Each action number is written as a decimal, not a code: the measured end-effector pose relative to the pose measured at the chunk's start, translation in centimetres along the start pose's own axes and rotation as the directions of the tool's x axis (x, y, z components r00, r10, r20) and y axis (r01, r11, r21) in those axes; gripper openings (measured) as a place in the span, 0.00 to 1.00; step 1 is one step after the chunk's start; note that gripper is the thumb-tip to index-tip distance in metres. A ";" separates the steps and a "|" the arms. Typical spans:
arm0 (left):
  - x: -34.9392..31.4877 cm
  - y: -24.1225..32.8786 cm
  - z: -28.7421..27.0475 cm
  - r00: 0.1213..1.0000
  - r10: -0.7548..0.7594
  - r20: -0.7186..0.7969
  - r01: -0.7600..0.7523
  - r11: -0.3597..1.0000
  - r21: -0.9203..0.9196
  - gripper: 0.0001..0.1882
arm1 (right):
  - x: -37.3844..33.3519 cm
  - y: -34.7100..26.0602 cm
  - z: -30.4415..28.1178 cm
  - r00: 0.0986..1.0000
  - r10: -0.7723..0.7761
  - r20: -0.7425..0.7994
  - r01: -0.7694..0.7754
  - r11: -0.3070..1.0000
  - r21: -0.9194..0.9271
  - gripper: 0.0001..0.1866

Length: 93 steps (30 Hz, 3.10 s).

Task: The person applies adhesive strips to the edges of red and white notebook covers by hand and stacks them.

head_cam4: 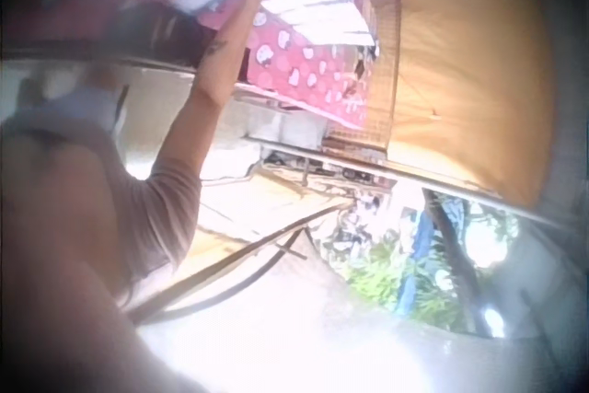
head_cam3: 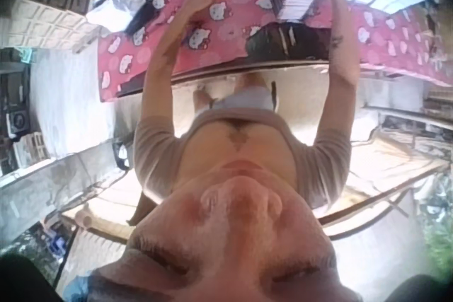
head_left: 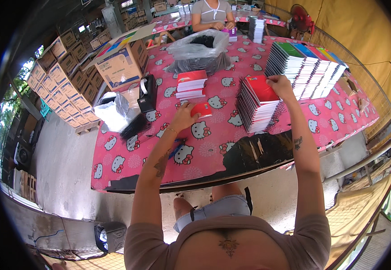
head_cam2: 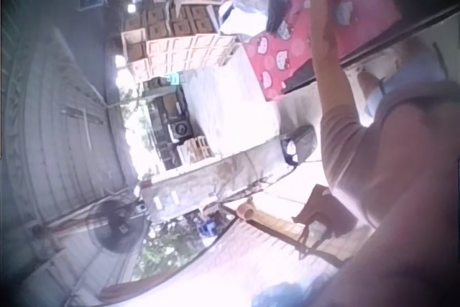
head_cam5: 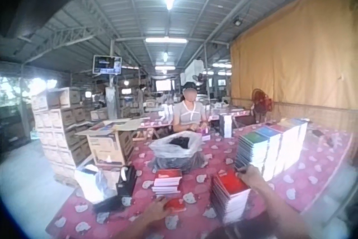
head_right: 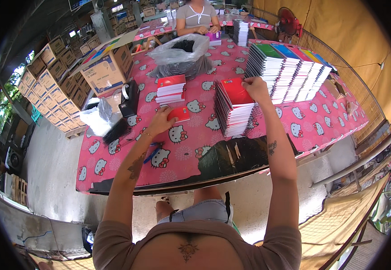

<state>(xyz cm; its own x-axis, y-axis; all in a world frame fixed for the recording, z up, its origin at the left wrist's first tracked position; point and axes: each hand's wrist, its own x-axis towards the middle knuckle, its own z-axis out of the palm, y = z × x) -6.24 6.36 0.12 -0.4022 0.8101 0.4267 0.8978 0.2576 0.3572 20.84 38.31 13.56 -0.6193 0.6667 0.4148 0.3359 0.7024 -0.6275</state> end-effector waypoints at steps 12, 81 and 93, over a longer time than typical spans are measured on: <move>-6.6 5.4 -1.1 0.898 0.130 0.421 -0.192 0.975 0.108 0.43 | -4.3 -6.3 -1.6 0.952 -0.237 -0.191 0.249 0.968 0.041 0.24; -15.3 10.8 -6.2 0.960 -0.280 -0.018 0.251 0.885 -0.392 0.09 | -24.2 -5.6 14.8 0.886 -0.181 0.426 -0.201 0.679 0.706 0.12; -12.5 14.7 -7.8 0.997 0.024 0.068 -0.044 0.949 0.312 0.33 | -25.2 -7.1 13.7 0.904 -0.104 0.415 -0.271 0.611 0.744 0.13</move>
<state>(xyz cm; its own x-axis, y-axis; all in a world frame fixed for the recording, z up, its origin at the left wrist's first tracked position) 10.60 -4.11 6.47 -0.3672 0.8499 0.3780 0.9258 0.3730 0.0607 24.27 13.10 -1.45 -0.8892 0.4259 0.1671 -0.1549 0.0634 -0.9859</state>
